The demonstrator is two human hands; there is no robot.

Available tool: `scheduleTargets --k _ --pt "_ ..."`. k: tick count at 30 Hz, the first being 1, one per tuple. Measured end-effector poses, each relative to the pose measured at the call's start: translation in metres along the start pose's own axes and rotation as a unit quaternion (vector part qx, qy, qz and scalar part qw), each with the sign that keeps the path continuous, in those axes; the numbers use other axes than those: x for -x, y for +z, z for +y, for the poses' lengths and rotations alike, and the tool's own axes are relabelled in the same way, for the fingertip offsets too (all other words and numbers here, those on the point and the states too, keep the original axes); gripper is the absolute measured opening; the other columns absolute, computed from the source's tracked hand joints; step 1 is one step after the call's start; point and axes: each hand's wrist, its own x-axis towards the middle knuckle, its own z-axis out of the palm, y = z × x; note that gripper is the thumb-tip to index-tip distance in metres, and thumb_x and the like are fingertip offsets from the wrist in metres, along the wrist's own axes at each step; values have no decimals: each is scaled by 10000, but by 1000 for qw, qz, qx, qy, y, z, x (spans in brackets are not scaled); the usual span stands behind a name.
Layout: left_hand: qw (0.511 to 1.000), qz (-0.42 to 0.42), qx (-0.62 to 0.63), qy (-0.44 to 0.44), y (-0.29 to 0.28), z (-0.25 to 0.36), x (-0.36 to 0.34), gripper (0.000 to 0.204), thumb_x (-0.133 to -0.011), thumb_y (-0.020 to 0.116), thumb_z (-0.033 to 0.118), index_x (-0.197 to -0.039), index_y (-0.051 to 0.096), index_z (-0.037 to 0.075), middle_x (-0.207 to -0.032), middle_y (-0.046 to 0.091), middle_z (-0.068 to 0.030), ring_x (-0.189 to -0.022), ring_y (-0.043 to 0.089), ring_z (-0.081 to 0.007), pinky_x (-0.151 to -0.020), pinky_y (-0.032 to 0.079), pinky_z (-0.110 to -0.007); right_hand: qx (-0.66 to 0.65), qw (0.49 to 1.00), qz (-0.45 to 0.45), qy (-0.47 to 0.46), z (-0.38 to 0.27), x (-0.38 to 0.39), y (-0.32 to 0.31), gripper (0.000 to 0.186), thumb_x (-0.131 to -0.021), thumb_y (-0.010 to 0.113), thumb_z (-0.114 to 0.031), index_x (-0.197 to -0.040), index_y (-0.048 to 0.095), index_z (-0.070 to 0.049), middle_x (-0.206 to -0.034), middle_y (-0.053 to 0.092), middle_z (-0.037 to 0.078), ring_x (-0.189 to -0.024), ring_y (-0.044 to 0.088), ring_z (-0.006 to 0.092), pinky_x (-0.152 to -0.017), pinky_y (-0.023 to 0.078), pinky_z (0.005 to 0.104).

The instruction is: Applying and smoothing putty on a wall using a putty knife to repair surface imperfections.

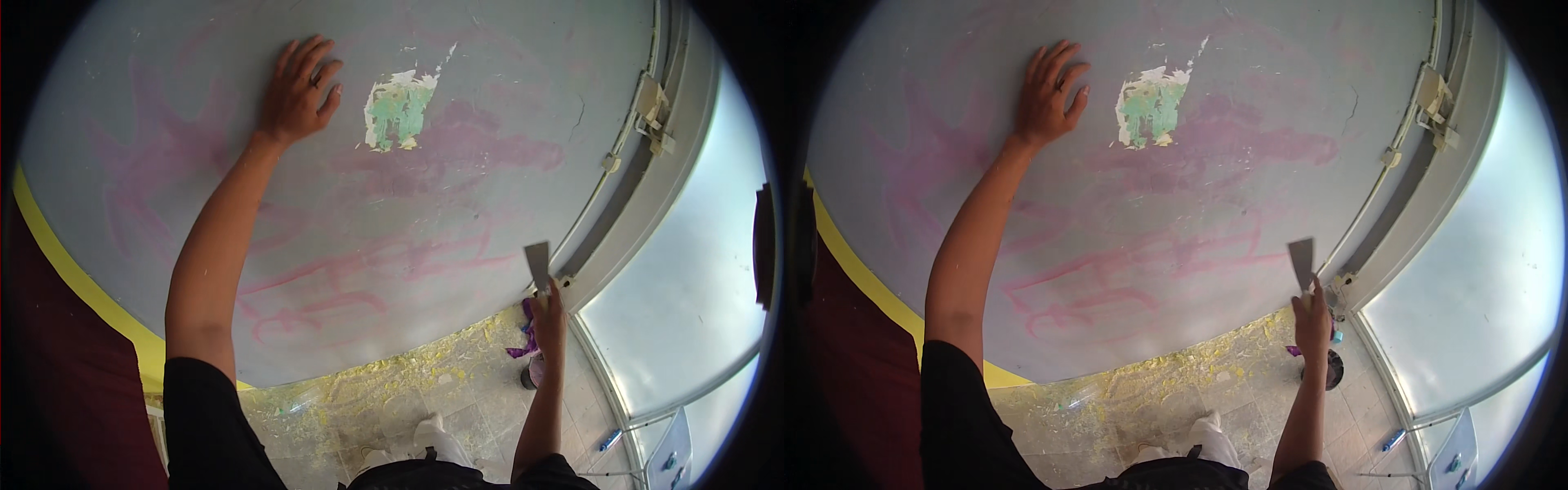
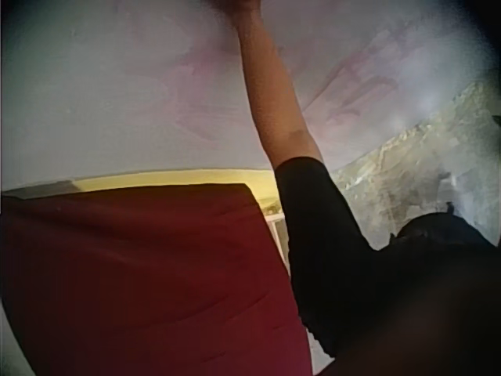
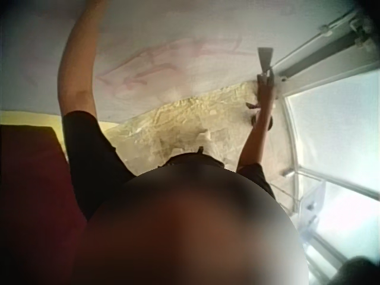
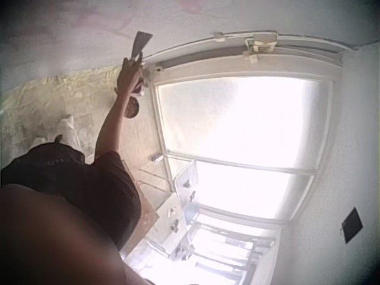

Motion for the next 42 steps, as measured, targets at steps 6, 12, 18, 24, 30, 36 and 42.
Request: scheduleTargets --k 6,12,18,24,30,36,42 --pt "957 -116 259 -55 6 175 52 537 -836 701 161 -1363 610 109 -1475 519 -171 -1404 476 -363 -1170 377 -544 -73 979 -127 -141 -57 -63 51 350 -966 674 -163 -1292 607 -58 -841 671 80 -603 591 143 -570 478 332" --pt "865 -295 345 -213 8 337 86 718 -860 714 114 -1521 435 85 -1581 398 -154 -1514 329 -347 -1232 295 -551 -272 916 -229 -187 -74 -105 89 265 -974 668 -145 -1200 674 -9 -884 692 42 -593 573 80 -513 442 252" --pt "896 -310 235 -213 37 331 47 758 -846 724 94 -1530 399 52 -1419 532 -158 -1432 441 -328 -1248 278 -525 -295 873 -365 -132 -86 -134 73 313 -931 690 -64 -1229 645 22 -1006 717 149 -705 675 176 -640 522 301" --pt "940 -204 239 -129 69 289 34 633 -709 830 123 -1298 600 91 -888 606 -6 -880 584 -218 -903 435 -374 -332 859 -287 -263 -121 -141 74 370 -935 675 -30 -1275 539 20 -1031 703 134 -645 619 172 -592 486 296" --pt "985 -129 103 -48 66 240 9 168 -764 752 228 -810 609 152 -783 513 34 -836 534 -161 -781 391 -330 -308 837 -204 -403 -147 -144 78 304 -1000 631 -93 -1283 558 -9 -1014 685 121 -645 567 147 -585 460 284" --pt "995 -91 48 -11 76 205 10 146 -778 751 278 -849 693 165 -821 527 53 -879 547 -144 -807 407 -313 -325 872 -259 -259 -180 -122 82 268 -1068 552 -161 -1303 550 -33 -836 639 78 -611 550 109 -570 451 263" --pt "994 -55 96 -3 86 168 4 195 -771 733 288 -677 605 174 -744 533 62 -895 540 -136 -807 403 -313 -296 884 -254 -256 -203 -130 97 265 -1081 537 -183 -1314 557 -58 -724 571 11 -551 480 55 -495 373 226"
